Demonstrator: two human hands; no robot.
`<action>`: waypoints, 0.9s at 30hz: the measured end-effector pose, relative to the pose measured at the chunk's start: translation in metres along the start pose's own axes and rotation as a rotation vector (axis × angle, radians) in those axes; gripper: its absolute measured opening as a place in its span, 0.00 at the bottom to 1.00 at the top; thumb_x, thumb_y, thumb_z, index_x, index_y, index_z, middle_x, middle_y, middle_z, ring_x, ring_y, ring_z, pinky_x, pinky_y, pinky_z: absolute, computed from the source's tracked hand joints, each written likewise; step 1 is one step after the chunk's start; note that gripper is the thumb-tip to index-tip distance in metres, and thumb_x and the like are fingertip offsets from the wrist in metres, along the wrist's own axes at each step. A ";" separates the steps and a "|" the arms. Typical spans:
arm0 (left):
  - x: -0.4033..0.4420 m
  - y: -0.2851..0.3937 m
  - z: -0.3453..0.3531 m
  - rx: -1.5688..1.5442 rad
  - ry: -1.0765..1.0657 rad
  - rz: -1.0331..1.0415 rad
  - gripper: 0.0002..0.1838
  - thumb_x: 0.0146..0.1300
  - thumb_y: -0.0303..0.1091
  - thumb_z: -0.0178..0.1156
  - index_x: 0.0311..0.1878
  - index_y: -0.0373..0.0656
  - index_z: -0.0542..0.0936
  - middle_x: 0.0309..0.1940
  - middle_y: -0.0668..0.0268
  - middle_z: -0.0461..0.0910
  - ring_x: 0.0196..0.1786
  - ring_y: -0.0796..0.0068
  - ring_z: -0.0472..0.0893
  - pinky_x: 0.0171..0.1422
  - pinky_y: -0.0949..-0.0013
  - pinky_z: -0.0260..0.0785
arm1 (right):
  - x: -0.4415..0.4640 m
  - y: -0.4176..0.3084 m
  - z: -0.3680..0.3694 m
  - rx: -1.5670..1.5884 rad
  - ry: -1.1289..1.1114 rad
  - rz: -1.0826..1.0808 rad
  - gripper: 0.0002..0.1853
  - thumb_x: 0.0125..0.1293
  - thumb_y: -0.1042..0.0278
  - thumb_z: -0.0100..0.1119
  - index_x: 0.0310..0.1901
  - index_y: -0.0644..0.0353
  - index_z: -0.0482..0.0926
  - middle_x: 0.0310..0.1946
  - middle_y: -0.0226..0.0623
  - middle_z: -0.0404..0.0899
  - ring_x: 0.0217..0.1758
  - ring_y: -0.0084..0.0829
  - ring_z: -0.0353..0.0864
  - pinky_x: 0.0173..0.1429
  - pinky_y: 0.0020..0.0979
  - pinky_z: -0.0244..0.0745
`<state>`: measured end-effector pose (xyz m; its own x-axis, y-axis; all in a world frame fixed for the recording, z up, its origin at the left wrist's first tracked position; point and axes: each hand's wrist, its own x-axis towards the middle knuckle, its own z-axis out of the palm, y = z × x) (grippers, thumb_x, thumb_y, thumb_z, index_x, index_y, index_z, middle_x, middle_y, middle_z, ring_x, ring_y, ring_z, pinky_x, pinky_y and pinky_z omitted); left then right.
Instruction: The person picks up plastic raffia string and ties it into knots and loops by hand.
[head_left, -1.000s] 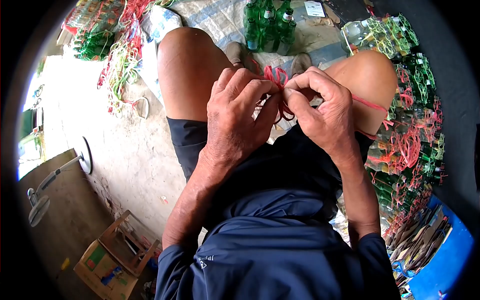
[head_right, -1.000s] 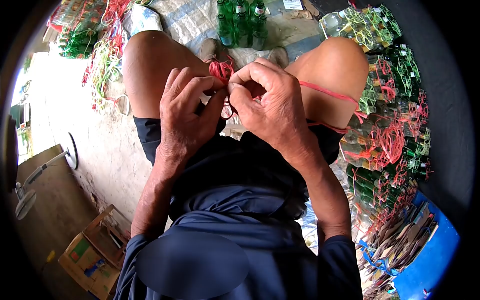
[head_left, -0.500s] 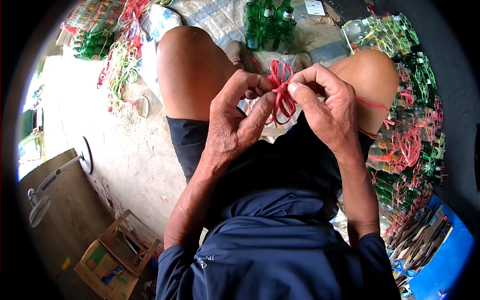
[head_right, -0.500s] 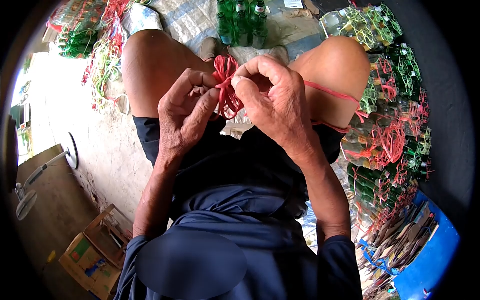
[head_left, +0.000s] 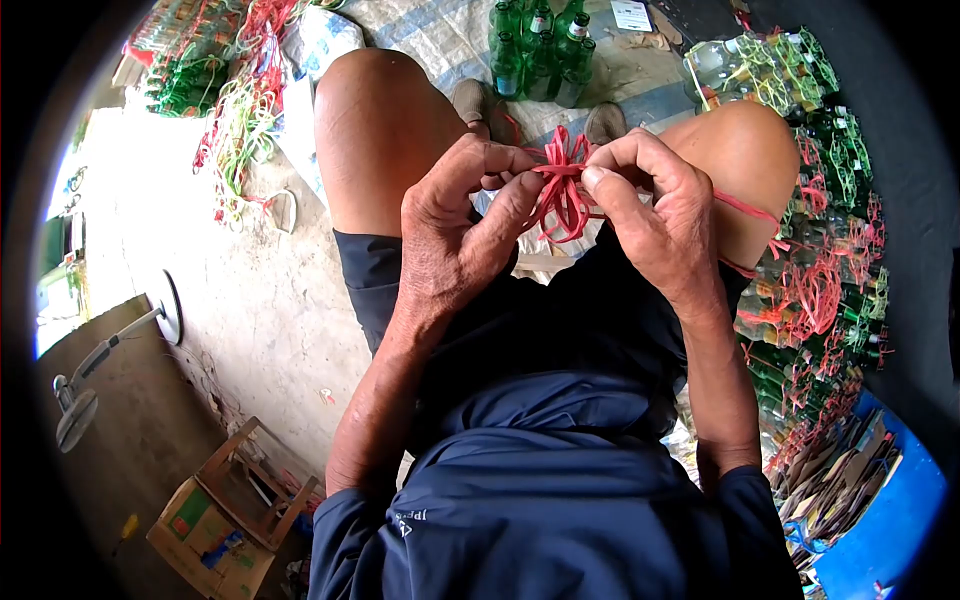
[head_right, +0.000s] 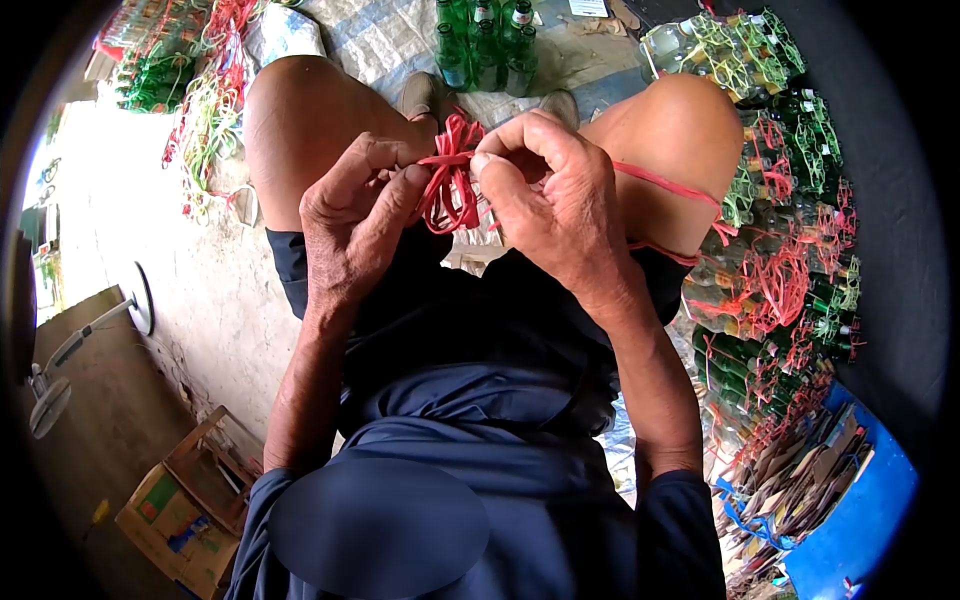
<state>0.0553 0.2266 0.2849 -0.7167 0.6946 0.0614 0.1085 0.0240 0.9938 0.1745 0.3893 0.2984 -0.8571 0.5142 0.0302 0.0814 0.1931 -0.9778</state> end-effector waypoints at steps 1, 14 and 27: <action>0.000 0.000 0.000 -0.065 -0.008 0.003 0.03 0.69 0.23 0.66 0.43 0.34 0.83 0.37 0.69 0.79 0.40 0.82 0.76 0.46 0.75 0.71 | -0.001 0.000 0.000 -0.017 0.001 -0.003 0.03 0.67 0.77 0.62 0.38 0.68 0.81 0.30 0.31 0.81 0.34 0.18 0.79 0.39 0.25 0.77; -0.003 -0.010 0.007 -0.299 -0.079 -0.106 0.06 0.77 0.25 0.59 0.49 0.31 0.78 0.51 0.63 0.81 0.40 0.86 0.77 0.41 0.78 0.74 | -0.006 0.011 0.000 -0.066 -0.003 -0.156 0.02 0.66 0.79 0.61 0.38 0.67 0.80 0.35 0.34 0.78 0.35 0.23 0.80 0.43 0.27 0.79; -0.006 -0.016 0.009 -0.292 -0.103 -0.129 0.05 0.76 0.25 0.58 0.49 0.34 0.78 0.52 0.61 0.82 0.47 0.83 0.78 0.53 0.75 0.73 | -0.011 0.020 -0.001 -0.061 0.027 -0.186 0.02 0.66 0.77 0.62 0.38 0.67 0.79 0.36 0.35 0.78 0.39 0.25 0.80 0.48 0.29 0.79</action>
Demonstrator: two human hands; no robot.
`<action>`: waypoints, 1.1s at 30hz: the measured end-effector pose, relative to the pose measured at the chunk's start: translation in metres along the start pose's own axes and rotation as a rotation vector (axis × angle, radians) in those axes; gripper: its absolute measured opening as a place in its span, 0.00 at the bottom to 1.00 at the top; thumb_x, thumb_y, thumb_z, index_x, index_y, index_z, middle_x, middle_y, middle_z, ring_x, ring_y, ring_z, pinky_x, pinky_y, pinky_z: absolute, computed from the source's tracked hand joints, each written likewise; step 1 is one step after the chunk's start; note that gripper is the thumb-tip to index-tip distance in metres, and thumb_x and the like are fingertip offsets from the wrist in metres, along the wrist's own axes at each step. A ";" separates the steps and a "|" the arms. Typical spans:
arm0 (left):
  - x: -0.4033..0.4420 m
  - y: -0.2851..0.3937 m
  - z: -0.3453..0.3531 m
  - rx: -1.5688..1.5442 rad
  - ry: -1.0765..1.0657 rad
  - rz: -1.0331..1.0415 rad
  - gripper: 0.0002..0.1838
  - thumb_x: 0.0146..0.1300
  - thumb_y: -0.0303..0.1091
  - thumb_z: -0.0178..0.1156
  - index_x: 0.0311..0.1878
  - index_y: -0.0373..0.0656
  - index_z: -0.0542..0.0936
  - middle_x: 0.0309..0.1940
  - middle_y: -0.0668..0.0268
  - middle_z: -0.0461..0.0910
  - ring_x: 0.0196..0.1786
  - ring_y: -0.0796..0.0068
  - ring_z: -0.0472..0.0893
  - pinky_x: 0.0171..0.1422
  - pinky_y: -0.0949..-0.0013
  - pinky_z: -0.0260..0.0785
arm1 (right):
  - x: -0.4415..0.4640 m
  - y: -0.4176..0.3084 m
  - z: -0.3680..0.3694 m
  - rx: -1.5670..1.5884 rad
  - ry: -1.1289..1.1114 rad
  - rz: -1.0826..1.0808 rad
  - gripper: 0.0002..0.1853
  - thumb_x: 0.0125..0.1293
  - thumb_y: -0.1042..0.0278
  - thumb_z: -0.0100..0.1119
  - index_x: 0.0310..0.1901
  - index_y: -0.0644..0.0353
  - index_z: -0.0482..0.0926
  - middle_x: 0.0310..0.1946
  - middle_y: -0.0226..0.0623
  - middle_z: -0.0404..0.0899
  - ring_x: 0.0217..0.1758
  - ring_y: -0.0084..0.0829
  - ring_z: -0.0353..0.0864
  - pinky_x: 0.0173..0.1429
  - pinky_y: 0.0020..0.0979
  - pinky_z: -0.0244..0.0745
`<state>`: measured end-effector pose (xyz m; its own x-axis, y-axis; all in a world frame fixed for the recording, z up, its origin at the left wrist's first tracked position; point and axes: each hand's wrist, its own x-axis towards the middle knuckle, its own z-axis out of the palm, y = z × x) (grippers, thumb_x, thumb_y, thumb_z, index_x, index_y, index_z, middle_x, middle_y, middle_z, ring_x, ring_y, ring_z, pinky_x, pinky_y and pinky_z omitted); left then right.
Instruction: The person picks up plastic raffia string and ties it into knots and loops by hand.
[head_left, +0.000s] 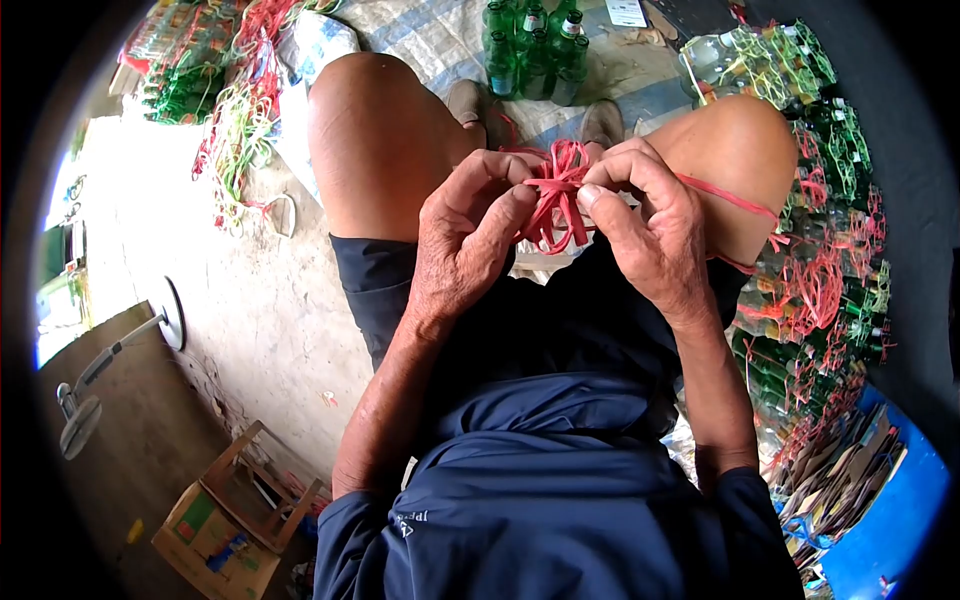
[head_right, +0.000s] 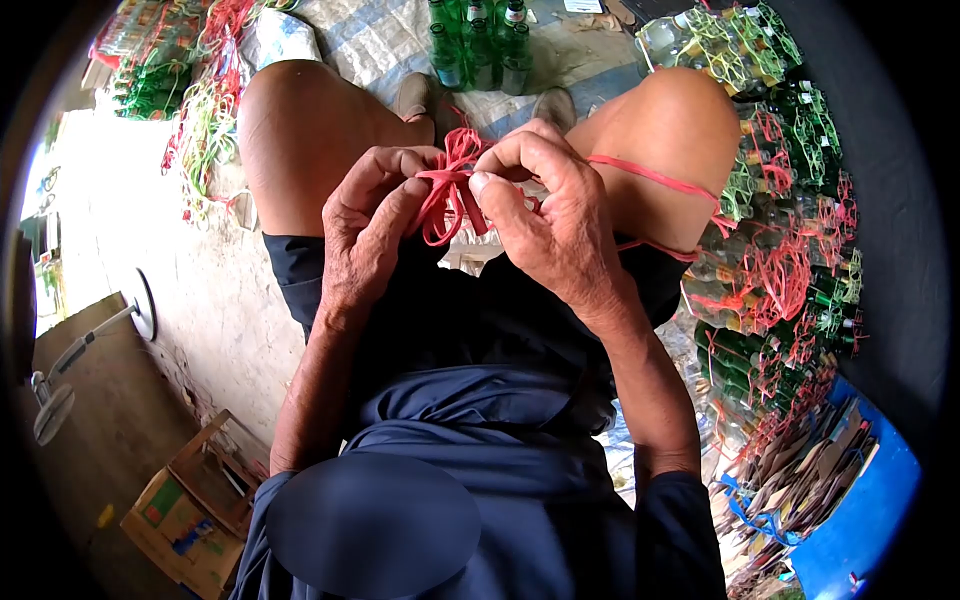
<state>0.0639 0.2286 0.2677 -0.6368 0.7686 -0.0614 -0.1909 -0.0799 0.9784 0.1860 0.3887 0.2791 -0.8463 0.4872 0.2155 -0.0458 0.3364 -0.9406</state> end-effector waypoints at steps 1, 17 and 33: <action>0.000 0.001 0.001 -0.001 -0.005 -0.014 0.05 0.76 0.25 0.58 0.49 0.34 0.77 0.49 0.63 0.82 0.46 0.84 0.77 0.51 0.76 0.73 | 0.000 0.000 0.000 0.022 0.010 0.020 0.03 0.67 0.77 0.62 0.37 0.67 0.79 0.36 0.34 0.78 0.39 0.25 0.80 0.48 0.29 0.79; -0.001 0.007 0.004 0.019 0.004 -0.036 0.04 0.77 0.27 0.56 0.48 0.37 0.75 0.34 0.71 0.77 0.36 0.86 0.74 0.41 0.77 0.69 | -0.009 -0.010 0.008 0.016 0.131 0.015 0.04 0.70 0.77 0.61 0.45 0.65 0.81 0.37 0.34 0.79 0.38 0.24 0.80 0.46 0.27 0.78; 0.001 0.003 0.006 0.221 -0.186 0.072 0.05 0.73 0.20 0.60 0.48 0.34 0.76 0.41 0.65 0.77 0.45 0.79 0.78 0.52 0.72 0.74 | 0.013 0.008 -0.012 0.129 -0.157 0.186 0.12 0.73 0.65 0.67 0.38 0.67 0.84 0.28 0.26 0.82 0.31 0.12 0.76 0.36 0.21 0.73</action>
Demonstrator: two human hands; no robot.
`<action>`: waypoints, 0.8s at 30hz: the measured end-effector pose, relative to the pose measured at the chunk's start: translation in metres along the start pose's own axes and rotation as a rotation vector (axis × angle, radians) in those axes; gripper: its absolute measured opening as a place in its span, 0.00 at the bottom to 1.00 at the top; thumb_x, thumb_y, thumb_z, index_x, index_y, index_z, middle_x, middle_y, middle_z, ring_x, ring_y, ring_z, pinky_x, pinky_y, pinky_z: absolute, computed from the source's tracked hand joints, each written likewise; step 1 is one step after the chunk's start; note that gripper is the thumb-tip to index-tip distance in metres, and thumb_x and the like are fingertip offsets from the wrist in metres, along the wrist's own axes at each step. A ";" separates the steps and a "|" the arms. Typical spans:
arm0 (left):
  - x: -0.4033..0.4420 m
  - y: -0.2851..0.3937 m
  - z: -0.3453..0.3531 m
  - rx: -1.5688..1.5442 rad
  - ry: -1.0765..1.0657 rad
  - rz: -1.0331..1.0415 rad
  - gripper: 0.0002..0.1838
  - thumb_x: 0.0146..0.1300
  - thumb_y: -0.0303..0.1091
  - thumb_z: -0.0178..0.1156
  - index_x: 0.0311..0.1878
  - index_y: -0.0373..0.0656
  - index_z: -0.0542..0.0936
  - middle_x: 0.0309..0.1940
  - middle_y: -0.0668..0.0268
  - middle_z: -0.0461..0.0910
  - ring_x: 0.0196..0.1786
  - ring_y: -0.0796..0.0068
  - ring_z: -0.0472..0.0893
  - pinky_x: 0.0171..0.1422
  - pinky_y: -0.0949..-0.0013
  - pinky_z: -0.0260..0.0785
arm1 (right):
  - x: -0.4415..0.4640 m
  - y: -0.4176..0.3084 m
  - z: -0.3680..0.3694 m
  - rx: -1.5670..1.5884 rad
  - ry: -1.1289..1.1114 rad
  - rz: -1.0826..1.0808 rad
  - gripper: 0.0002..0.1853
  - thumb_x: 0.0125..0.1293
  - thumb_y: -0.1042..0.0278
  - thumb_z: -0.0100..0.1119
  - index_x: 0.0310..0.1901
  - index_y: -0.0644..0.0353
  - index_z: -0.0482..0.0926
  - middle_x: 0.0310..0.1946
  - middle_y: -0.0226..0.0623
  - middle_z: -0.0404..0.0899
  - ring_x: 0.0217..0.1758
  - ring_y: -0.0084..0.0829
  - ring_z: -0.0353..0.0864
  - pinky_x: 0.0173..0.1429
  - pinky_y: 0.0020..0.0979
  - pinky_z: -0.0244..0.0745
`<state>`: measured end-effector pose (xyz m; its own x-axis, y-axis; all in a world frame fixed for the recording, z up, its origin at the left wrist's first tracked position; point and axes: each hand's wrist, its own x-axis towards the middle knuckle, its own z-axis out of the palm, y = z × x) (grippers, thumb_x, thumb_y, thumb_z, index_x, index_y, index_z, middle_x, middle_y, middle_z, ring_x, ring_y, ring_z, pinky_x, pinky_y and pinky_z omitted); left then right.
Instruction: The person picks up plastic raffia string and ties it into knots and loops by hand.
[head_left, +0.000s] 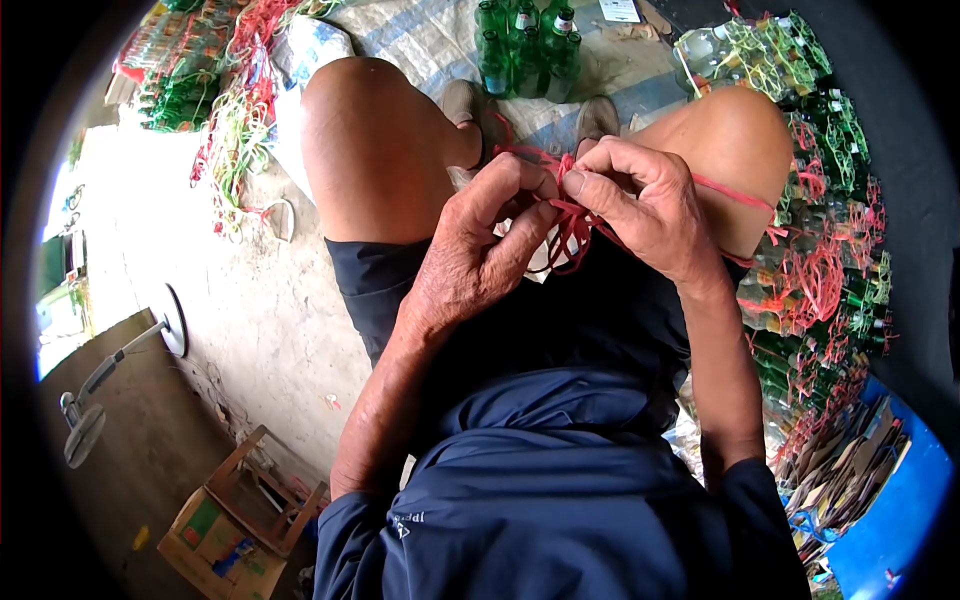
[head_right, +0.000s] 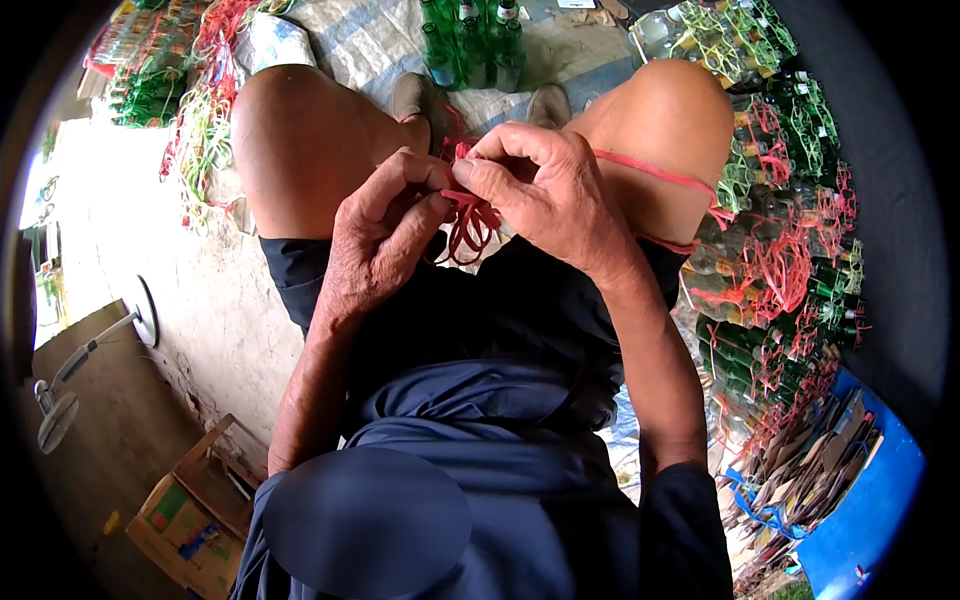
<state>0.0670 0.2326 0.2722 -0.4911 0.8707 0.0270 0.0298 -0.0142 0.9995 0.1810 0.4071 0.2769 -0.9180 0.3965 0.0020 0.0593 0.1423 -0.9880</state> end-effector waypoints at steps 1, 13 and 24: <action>0.000 0.001 -0.001 -0.007 -0.014 -0.024 0.05 0.73 0.21 0.60 0.48 0.34 0.76 0.41 0.65 0.77 0.45 0.79 0.78 0.53 0.72 0.74 | 0.000 0.002 -0.002 0.009 -0.038 0.019 0.12 0.74 0.65 0.66 0.38 0.67 0.84 0.28 0.24 0.81 0.31 0.12 0.75 0.36 0.21 0.72; -0.003 0.000 0.000 -0.116 -0.032 -0.078 0.05 0.76 0.22 0.56 0.52 0.34 0.77 0.45 0.69 0.76 0.45 0.84 0.76 0.52 0.78 0.69 | -0.001 0.001 0.001 0.588 0.274 0.222 0.09 0.77 0.65 0.63 0.39 0.60 0.83 0.31 0.21 0.82 0.30 0.10 0.75 0.36 0.17 0.72; -0.007 0.000 0.003 0.044 -0.015 -0.067 0.05 0.72 0.24 0.61 0.48 0.35 0.78 0.35 0.67 0.79 0.39 0.79 0.79 0.44 0.72 0.73 | 0.002 0.010 -0.005 0.306 0.525 0.036 0.11 0.77 0.61 0.62 0.40 0.61 0.83 0.29 0.22 0.81 0.30 0.11 0.75 0.34 0.18 0.73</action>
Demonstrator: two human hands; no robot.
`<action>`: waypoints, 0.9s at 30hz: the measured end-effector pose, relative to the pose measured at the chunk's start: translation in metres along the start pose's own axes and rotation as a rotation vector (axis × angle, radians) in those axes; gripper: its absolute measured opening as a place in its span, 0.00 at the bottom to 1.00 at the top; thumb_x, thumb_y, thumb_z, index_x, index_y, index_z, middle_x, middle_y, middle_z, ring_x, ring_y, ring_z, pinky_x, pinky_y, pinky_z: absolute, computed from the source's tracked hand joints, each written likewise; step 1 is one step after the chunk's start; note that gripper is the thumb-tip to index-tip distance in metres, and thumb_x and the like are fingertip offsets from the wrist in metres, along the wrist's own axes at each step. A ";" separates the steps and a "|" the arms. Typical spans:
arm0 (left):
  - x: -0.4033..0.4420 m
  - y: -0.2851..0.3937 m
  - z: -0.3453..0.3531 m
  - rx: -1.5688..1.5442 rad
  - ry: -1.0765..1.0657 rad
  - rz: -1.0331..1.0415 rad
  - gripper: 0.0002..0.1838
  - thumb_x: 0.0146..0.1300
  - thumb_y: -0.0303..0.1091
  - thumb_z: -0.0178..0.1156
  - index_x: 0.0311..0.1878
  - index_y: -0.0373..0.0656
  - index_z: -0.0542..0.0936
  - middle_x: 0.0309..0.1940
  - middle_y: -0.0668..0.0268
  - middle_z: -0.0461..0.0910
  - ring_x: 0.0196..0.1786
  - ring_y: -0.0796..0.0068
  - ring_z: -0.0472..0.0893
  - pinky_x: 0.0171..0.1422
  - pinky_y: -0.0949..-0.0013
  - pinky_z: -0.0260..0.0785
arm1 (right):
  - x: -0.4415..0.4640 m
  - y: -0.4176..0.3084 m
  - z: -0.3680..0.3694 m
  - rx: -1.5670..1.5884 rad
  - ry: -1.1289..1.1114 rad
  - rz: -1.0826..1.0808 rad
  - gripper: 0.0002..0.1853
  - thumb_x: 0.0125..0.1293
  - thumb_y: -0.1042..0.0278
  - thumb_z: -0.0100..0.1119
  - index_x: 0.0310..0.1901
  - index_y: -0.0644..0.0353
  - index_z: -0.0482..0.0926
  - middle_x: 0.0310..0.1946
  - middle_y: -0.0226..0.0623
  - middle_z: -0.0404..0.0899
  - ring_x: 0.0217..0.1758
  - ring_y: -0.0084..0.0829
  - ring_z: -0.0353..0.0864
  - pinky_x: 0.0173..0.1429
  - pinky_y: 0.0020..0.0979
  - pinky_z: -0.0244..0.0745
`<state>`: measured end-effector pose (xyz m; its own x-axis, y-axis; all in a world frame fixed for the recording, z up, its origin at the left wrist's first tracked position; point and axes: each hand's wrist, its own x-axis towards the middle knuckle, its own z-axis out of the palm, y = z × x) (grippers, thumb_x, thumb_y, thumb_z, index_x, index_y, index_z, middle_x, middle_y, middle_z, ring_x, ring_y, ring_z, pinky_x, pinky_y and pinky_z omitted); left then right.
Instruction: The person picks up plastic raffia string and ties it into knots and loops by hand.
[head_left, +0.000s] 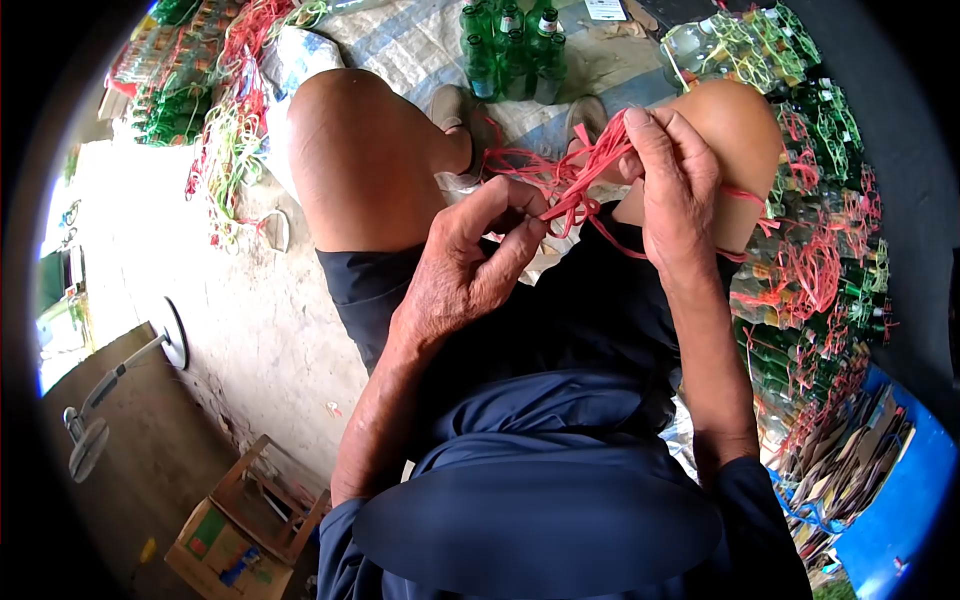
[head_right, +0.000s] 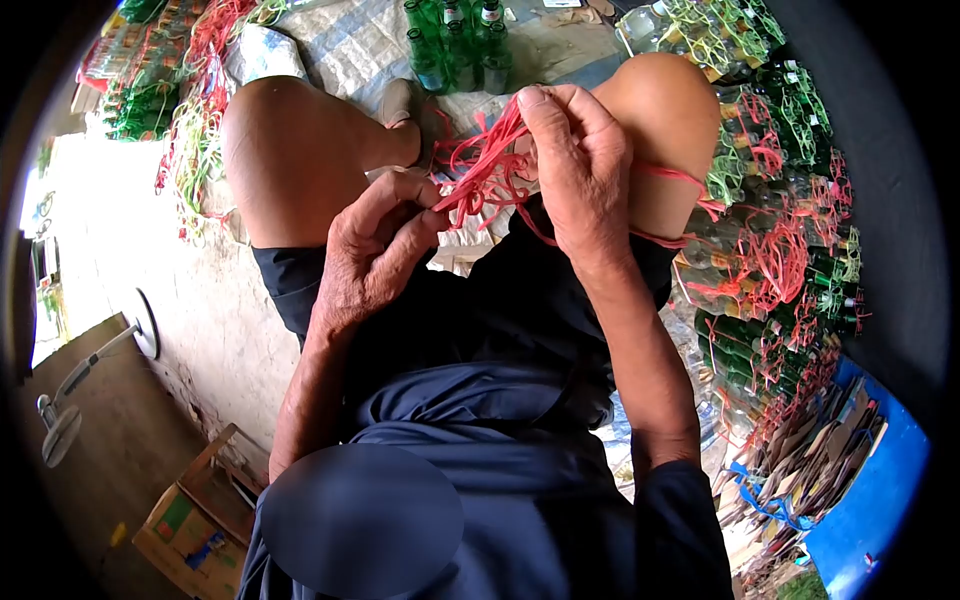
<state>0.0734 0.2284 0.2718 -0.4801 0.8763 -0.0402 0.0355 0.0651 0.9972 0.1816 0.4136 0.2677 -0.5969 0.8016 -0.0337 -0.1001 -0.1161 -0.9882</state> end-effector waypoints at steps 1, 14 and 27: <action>-0.001 0.002 0.000 0.022 -0.004 0.002 0.05 0.71 0.24 0.62 0.48 0.35 0.78 0.35 0.66 0.79 0.39 0.78 0.79 0.44 0.72 0.73 | 0.001 -0.002 0.000 0.001 0.004 -0.010 0.11 0.77 0.61 0.62 0.40 0.60 0.83 0.29 0.22 0.81 0.30 0.11 0.75 0.34 0.19 0.75; 0.002 0.012 0.001 0.321 -0.071 0.210 0.07 0.65 0.19 0.64 0.46 0.36 0.80 0.38 0.57 0.81 0.38 0.57 0.83 0.45 0.61 0.76 | 0.028 -0.002 -0.010 0.194 0.143 0.021 0.13 0.75 0.58 0.63 0.40 0.61 0.82 0.28 0.30 0.83 0.27 0.23 0.82 0.22 0.26 0.78; 0.001 0.003 -0.002 0.209 -0.016 0.206 0.07 0.66 0.18 0.63 0.45 0.36 0.80 0.35 0.61 0.80 0.36 0.70 0.81 0.43 0.68 0.74 | 0.027 -0.004 -0.012 0.238 -0.222 0.173 0.15 0.79 0.60 0.58 0.57 0.64 0.78 0.45 0.41 0.86 0.48 0.31 0.87 0.55 0.33 0.83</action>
<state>0.0717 0.2287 0.2746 -0.4302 0.8886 0.1591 0.3117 -0.0192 0.9500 0.1756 0.4426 0.2689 -0.7771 0.6140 -0.1383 -0.1490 -0.3930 -0.9074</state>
